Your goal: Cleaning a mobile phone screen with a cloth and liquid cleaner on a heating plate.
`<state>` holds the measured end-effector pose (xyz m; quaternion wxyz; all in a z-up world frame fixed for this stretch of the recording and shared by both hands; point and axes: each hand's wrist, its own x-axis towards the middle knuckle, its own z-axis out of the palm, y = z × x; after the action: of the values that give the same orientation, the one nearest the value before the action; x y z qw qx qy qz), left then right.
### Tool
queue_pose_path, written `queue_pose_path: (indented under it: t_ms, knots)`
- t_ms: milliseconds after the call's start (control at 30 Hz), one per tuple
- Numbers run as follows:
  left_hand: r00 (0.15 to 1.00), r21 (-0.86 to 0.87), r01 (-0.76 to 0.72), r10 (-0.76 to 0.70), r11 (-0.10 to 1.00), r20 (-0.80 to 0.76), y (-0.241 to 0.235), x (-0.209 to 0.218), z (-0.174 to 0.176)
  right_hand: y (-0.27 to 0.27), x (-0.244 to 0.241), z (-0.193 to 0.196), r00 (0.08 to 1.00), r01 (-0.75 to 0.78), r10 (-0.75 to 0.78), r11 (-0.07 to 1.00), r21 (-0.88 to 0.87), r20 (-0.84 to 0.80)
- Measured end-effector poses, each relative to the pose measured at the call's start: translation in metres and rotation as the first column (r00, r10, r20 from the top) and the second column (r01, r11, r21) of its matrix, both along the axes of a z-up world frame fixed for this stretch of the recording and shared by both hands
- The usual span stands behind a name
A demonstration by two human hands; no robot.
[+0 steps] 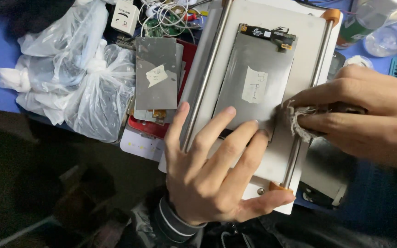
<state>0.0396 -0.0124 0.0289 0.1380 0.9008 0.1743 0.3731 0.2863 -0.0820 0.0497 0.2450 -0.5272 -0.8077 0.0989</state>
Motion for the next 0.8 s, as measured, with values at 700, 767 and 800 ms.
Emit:
queue_pose_path:
  t_ms: [700,767,800]
  knots:
    - [0.997,0.009,-0.078,0.077,0.997,0.019,-0.004,0.001,-0.008,0.013,-0.014,0.006,0.974,-0.220,0.214,0.970,0.099,0.069]
    - [0.998,-0.010,-0.053,0.053,0.999,0.025,-0.004,0.001,-0.004,0.009,-0.015,0.006,0.950,-0.305,0.298,0.949,0.084,0.092]
    - [0.998,-0.010,-0.050,0.050,0.999,0.023,-0.004,0.001,-0.006,0.015,-0.001,-0.002,0.952,-0.302,0.294,0.950,0.085,0.089]
